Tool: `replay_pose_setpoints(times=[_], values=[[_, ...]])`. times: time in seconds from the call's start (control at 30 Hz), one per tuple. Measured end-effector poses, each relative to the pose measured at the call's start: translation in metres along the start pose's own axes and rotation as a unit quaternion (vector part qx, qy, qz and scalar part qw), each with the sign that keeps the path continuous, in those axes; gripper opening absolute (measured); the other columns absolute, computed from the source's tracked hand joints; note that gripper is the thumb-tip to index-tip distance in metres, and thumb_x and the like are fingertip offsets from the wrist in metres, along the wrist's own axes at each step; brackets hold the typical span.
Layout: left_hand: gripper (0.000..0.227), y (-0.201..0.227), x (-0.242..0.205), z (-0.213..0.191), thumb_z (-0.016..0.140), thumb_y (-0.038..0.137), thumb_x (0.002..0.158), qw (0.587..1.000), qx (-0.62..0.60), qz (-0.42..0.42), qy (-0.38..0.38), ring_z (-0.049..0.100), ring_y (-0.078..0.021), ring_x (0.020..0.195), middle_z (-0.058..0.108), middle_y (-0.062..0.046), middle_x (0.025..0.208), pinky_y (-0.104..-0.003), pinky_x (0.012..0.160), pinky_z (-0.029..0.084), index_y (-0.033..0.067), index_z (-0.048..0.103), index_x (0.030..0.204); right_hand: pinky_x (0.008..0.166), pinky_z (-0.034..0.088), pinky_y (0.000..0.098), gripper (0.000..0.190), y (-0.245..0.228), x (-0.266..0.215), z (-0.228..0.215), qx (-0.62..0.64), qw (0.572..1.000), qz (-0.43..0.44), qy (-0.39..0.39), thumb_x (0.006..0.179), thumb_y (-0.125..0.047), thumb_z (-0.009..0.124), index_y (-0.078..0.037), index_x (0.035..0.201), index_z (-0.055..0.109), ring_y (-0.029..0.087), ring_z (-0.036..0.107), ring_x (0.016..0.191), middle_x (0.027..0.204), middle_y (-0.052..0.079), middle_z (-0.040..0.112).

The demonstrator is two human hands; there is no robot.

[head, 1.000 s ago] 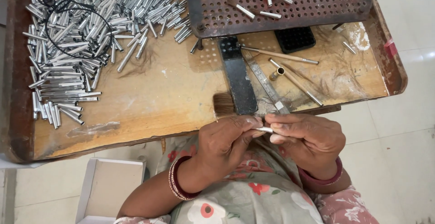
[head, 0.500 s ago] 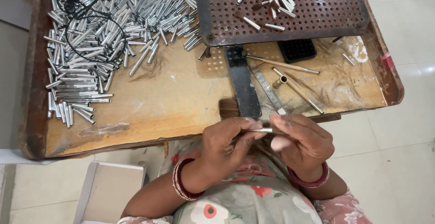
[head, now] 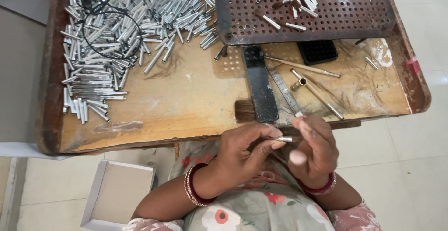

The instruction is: The person sits at a workbench and repeatedly picks up small metal tubes and cylindrical pieces. They insert the cylindrical pieces into the tubes by hand, then place the assembled parts onto a perforated metal tray on the table.

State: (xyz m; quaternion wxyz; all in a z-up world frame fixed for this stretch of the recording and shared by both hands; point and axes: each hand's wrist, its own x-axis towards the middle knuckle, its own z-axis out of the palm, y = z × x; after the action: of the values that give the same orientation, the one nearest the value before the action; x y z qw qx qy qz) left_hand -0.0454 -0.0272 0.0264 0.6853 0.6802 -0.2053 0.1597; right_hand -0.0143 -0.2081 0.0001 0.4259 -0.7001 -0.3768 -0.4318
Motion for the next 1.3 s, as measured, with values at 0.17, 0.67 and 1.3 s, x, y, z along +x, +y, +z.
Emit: replay_pose_setpoints(times=[0.17, 0.67, 1.3], values=[[0.013, 0.003, 0.009, -0.016, 0.071, 0.005, 0.097, 0.99, 0.093, 0.038, -0.094, 0.073, -0.0313, 0.087, 0.074, -0.015, 0.099, -0.036, 0.076, 0.058, 0.0024, 0.069, 0.11, 0.08, 0.058, 0.0348, 0.024, -0.002, -0.005, -0.007, 0.041, 0.995, 0.086, -0.015, 0.105, -0.025, 0.069, -0.002, 0.106, 0.063, 0.022, 0.069, 0.086, 0.097, 0.012, 0.069], [0.009, -0.034, 0.009, 0.008, 0.073, 0.005, 0.099, 0.993, -0.112, -0.016, -0.016, 0.072, -0.0183, 0.113, 0.076, -0.015, 0.115, -0.03, 0.094, 0.059, -0.0002, 0.076, 0.107, 0.077, 0.058, 0.0249, 0.02, 0.011, -0.006, -0.015, 0.173, 0.951, 0.257, -0.012, 0.09, -0.001, 0.08, 0.0, 0.105, 0.067, 0.015, 0.071, 0.088, 0.103, 0.014, 0.073], [0.009, -0.037, 0.009, -0.02, 0.069, 0.005, 0.102, 0.937, -0.295, -0.099, 0.156, 0.071, -0.0103, 0.088, 0.074, -0.007, 0.097, -0.027, 0.083, 0.059, -0.0021, 0.066, 0.106, 0.07, 0.052, 0.0223, 0.014, -0.002, -0.008, -0.056, -0.061, 0.959, 0.278, 0.021, 0.107, -0.008, 0.079, 0.001, 0.111, 0.07, 0.018, 0.067, 0.077, 0.099, 0.012, 0.074]])
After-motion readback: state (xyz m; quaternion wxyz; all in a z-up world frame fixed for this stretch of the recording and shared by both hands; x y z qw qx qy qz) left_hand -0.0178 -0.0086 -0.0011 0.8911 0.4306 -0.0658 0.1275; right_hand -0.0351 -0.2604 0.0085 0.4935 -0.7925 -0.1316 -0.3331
